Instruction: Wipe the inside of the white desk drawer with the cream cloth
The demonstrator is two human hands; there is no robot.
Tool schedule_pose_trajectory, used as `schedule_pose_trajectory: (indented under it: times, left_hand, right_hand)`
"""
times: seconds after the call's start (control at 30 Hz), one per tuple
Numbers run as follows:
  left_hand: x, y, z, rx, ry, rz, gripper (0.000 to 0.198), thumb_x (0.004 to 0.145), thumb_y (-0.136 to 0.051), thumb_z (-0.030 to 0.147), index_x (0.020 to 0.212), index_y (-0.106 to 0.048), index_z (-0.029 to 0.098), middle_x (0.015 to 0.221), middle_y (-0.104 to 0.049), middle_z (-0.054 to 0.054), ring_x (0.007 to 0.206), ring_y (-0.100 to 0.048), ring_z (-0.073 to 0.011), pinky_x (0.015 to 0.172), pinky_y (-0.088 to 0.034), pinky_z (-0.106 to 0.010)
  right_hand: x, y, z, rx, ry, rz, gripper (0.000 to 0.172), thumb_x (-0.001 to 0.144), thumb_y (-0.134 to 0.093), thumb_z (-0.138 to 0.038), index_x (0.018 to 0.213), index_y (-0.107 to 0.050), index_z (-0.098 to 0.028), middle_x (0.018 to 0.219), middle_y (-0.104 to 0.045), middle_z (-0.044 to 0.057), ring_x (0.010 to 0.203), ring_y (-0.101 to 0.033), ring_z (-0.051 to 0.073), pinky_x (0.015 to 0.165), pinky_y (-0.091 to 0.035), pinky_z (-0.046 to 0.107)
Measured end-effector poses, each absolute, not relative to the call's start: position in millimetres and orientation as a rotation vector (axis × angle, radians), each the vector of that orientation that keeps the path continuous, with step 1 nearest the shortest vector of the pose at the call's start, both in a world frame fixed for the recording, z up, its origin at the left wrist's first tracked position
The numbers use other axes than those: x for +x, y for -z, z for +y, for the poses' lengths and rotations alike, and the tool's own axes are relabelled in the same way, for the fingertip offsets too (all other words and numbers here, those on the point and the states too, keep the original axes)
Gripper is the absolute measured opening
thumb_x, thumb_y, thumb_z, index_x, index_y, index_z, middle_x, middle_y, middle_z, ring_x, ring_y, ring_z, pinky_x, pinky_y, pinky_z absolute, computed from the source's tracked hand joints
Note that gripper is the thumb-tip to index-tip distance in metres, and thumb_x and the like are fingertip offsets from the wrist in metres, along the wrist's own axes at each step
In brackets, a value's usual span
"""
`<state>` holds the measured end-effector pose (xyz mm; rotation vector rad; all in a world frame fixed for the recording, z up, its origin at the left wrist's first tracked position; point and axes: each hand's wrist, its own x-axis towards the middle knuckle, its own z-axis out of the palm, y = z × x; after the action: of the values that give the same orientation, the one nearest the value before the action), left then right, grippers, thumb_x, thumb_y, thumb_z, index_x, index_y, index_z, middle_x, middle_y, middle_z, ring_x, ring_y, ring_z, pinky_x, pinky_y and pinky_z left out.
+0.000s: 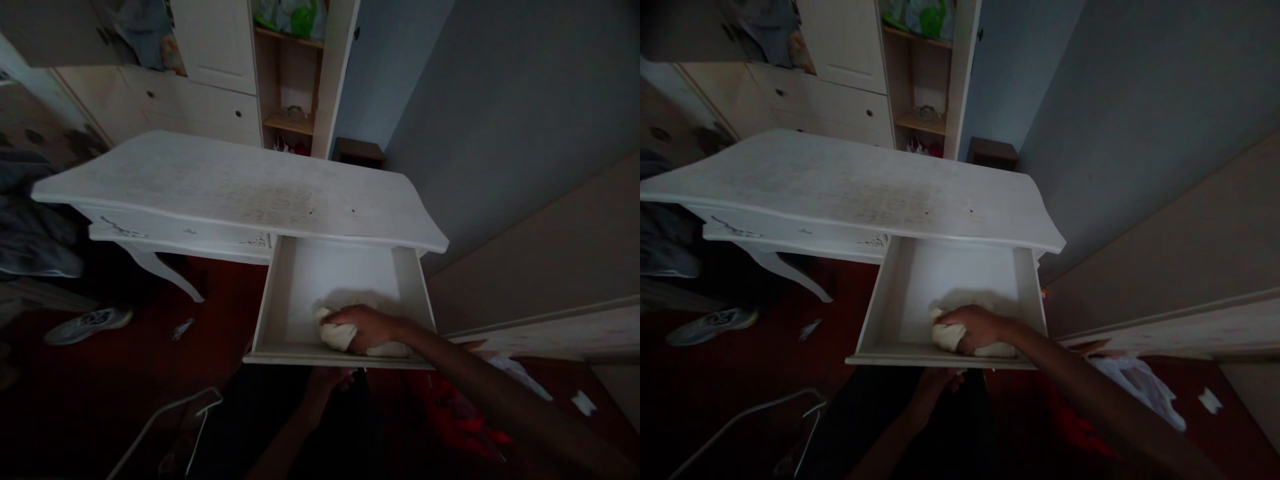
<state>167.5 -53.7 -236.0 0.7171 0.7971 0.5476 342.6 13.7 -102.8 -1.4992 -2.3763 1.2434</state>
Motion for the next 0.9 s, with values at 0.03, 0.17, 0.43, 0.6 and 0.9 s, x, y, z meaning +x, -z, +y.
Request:
schedule_pose_trajectory:
  times: [0.03,0.17,0.43,0.6,0.9]
  left_hand:
    - [166.8,235.0,-53.3,0.739,-0.549,0.808,0.057,0.057,-0.076,0.064,0.073,-0.07,0.009,0.067,-0.068,-0.01,0.057,-0.054,-0.0137,0.059,-0.041,-0.028]
    - [163.8,229.1,-50.8,0.774,-0.543,0.815,0.058,0.055,-0.074,0.068,0.069,-0.072,0.011,0.066,-0.068,-0.01,0.058,-0.055,-0.0155,0.06,-0.042,-0.029]
    - [158.9,222.7,-48.3,0.8,-0.542,0.82,0.049,0.059,-0.075,0.06,0.068,-0.072,0.012,0.068,-0.069,-0.01,0.063,-0.057,-0.0179,0.066,-0.044,-0.031]
    - [161.1,224.7,-49.8,0.784,-0.536,0.841,0.053,0.056,-0.075,0.065,0.067,-0.072,0.013,0.068,-0.069,-0.01,0.062,-0.057,-0.0174,0.066,-0.044,-0.032]
    - [161.8,224.3,-50.7,0.758,-0.563,0.793,0.059,0.054,-0.075,0.069,0.068,-0.07,0.012,0.068,-0.068,-0.009,0.06,-0.055,-0.0163,0.063,-0.044,-0.031]
  right_hand:
    - [352.4,102.3,6.0,-1.537,-1.22,-2.34,0.073,0.065,-0.069,-0.017,0.136,-0.054,-0.025,0.134,-0.058,0.007,0.118,-0.058,0.024,0.101,-0.041,0.035]
    - [384.1,99.6,-24.7,-1.791,-0.992,-2.219,0.088,0.071,-0.064,-0.019,0.152,-0.028,-0.018,0.155,-0.029,0.012,0.143,-0.029,0.023,0.113,-0.03,0.038]
    - [390.7,109.8,-43.3,-2.564,-0.322,-1.993,0.077,0.082,-0.058,-0.032,0.148,-0.03,-0.005,0.154,-0.027,0.022,0.137,-0.038,0.034,0.108,-0.037,0.045]
    - [397.7,112.5,-14.5,-2.631,-0.285,-1.73,0.062,0.088,-0.05,-0.035,0.14,-0.036,-0.005,0.146,-0.04,0.024,0.116,-0.058,0.032,0.095,-0.047,0.039]
    - [421.2,104.8,57.5,-2.593,-0.207,-1.53,0.05,0.086,-0.054,-0.039,0.124,-0.051,-0.008,0.128,-0.057,0.021,0.114,-0.058,0.03,0.095,-0.045,0.035]
